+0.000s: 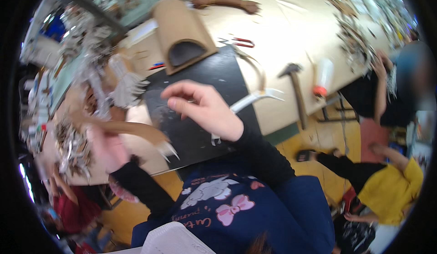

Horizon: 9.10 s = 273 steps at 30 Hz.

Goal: The person assembles a white leather harness by applying glue to its edges and attaching brown leather pieces. They use a hammer to press the glued sections and a glue bottle to apply adhesive, working on a black mat in a workshop.

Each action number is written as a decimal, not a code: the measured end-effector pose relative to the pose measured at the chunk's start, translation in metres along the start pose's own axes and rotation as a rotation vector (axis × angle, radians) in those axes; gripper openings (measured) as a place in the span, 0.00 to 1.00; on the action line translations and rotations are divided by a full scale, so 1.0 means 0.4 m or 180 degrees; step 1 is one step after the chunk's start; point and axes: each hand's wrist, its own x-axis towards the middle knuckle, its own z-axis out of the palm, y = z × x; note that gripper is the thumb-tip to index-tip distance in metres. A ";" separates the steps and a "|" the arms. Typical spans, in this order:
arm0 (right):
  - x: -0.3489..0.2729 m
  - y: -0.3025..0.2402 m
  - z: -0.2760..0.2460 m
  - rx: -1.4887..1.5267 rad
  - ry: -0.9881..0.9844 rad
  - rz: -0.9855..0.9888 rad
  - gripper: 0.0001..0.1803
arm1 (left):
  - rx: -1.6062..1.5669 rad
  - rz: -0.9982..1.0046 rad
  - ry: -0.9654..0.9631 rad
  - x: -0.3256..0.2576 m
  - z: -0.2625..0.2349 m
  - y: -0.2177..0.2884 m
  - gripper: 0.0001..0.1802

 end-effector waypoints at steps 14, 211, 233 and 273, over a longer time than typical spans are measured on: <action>-0.399 0.140 -0.556 -0.5266 0.2981 0.0133 0.22 | 0.4126 0.2370 -0.3072 -0.120 0.061 -0.349 0.19; -0.154 0.115 0.035 0.1421 0.1023 0.0052 0.08 | 0.2278 -0.0003 -0.2166 -0.205 0.128 -0.149 0.07; -0.158 0.108 0.043 -0.0422 0.1109 -0.0428 0.09 | 0.2423 0.0174 -0.2307 -0.191 0.133 -0.123 0.07; -0.165 0.150 0.078 0.0557 0.1488 -0.0571 0.06 | 0.2395 0.0205 -0.2027 -0.219 0.124 -0.154 0.13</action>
